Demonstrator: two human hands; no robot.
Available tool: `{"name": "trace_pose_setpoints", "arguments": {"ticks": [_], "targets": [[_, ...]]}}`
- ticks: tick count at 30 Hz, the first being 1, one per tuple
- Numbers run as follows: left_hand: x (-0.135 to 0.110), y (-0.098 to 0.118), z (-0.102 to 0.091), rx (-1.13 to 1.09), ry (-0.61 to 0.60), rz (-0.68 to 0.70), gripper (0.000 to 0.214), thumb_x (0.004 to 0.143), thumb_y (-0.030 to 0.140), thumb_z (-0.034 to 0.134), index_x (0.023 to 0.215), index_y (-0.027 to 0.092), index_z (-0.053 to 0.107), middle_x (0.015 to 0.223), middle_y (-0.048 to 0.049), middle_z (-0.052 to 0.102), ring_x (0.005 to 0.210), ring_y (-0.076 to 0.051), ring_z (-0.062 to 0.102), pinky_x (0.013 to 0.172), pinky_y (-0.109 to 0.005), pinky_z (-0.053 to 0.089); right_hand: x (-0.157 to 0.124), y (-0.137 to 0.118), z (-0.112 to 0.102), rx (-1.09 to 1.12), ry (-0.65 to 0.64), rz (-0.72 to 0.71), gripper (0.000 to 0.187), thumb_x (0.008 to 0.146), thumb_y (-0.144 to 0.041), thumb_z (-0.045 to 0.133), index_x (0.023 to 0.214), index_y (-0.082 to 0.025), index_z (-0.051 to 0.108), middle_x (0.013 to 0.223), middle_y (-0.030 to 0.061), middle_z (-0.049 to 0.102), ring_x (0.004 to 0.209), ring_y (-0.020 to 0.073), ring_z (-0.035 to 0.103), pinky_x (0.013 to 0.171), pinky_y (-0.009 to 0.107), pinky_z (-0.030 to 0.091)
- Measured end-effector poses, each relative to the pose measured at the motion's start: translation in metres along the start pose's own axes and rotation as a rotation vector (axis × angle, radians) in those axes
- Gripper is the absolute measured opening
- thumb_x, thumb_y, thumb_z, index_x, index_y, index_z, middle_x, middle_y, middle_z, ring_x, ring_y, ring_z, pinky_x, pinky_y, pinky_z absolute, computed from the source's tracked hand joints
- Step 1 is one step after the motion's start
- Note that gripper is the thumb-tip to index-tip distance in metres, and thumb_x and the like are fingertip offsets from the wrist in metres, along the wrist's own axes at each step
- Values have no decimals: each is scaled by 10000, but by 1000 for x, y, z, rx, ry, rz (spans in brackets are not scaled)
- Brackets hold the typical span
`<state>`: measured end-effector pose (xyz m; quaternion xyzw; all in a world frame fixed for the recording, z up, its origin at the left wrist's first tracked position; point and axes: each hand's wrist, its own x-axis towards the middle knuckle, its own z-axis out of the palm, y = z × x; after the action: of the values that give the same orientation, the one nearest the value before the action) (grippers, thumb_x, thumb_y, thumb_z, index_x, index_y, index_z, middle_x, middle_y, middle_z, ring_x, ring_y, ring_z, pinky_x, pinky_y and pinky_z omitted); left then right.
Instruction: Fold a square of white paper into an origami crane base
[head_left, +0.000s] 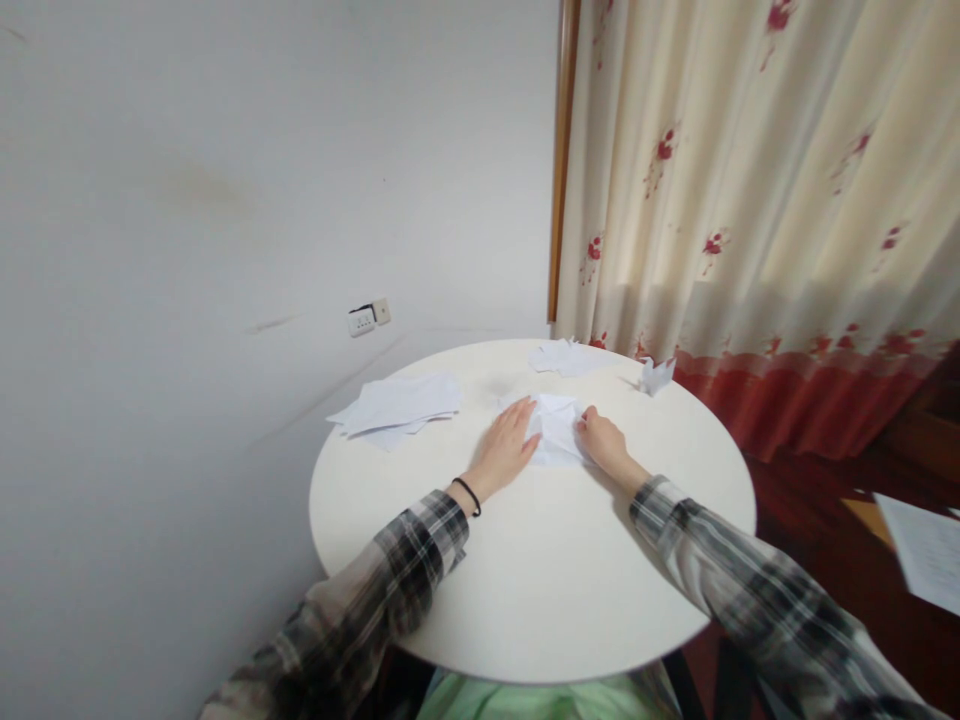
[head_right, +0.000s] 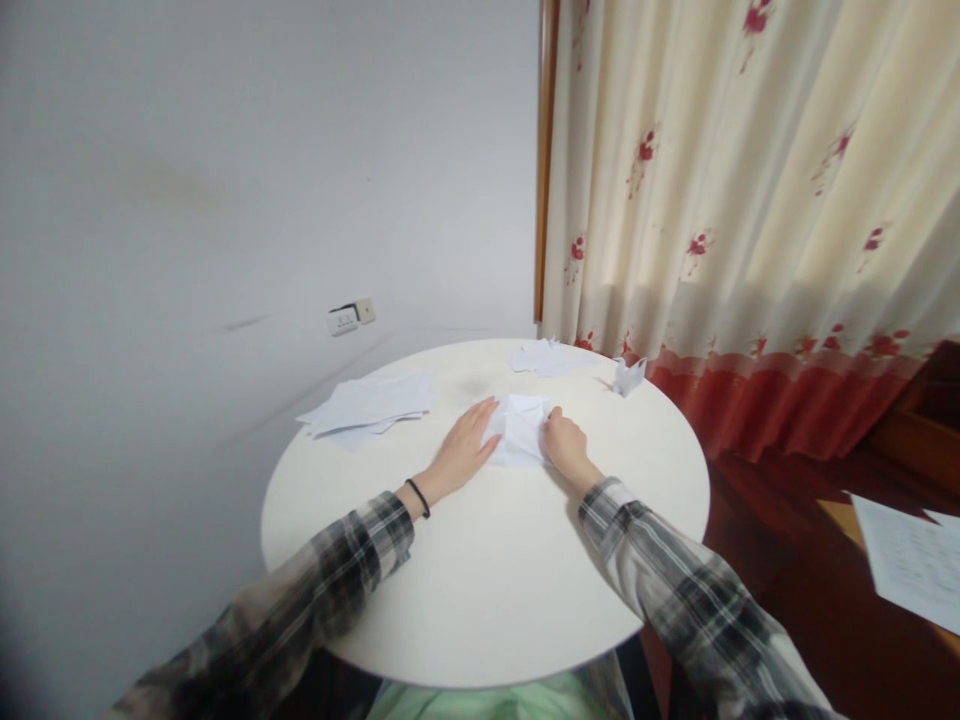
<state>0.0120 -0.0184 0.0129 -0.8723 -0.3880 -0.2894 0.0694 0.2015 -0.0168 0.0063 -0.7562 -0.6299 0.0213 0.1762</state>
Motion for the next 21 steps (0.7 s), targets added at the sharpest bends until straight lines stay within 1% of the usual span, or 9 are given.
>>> {"name": "trace_pose_setpoints", "arguments": {"ticks": [1,3,6,8,13,16,19,20,21], "targets": [[0,5,2,-25,-45,63,490,871,330,360,1312,155,242,1393,-111,280,1289,-191,227,1047,-346,212,0,-1,-1,4,1,-1,248,872,-237,332,1056,-111,442,952,157,619,866,257,599,645,302,397],[-1,10,6,-58,-153,103,535,877,419,315,1336,164,212,1428,-104,206,1318,-197,151,1054,-368,186,1,-2,-2,19,5,2,248,867,-235,339,1055,-112,444,949,157,621,865,254,598,644,300,393],[-5,8,15,-81,-343,77,604,869,509,246,1338,129,232,1432,-123,187,1325,-214,123,1053,-372,163,4,-1,-1,72,4,32,241,857,-240,353,1035,-120,462,940,151,623,870,243,593,644,289,383],[-8,3,20,-86,-434,41,642,862,540,212,1332,106,255,1425,-136,199,1322,-221,136,1052,-362,155,7,0,0,124,6,64,224,849,-245,363,1008,-136,478,933,135,625,864,232,590,634,280,375],[-9,-3,25,-71,-482,30,696,843,586,187,1339,103,249,1424,-136,201,1318,-230,151,1046,-361,149,8,4,1,222,85,90,201,821,-239,394,983,-161,483,866,90,623,793,202,579,601,262,363],[-9,-3,26,-69,-480,40,689,847,579,185,1338,101,252,1424,-136,199,1316,-234,156,1047,-368,154,5,5,-2,214,294,-28,249,781,-185,428,1022,-137,462,889,98,598,823,206,546,656,279,383],[-8,-1,28,-74,-461,59,604,885,496,167,1329,100,272,1417,-128,227,1309,-232,182,1044,-382,176,-1,-2,-8,166,519,-267,280,750,-113,425,1026,-108,473,973,138,555,933,232,488,784,335,382],[-7,-1,28,-81,-447,72,557,902,441,155,1322,99,285,1409,-125,253,1304,-223,201,1042,-382,188,-4,-6,-8,171,543,-353,285,748,-92,415,1026,-103,478,988,145,546,953,236,476,814,350,377],[-6,0,29,-93,-429,89,510,914,378,145,1310,98,304,1395,-122,287,1296,-209,227,1040,-376,202,-7,-10,-8,192,525,-449,292,750,-78,403,1031,-104,479,1000,142,543,972,232,468,833,350,376]]}}
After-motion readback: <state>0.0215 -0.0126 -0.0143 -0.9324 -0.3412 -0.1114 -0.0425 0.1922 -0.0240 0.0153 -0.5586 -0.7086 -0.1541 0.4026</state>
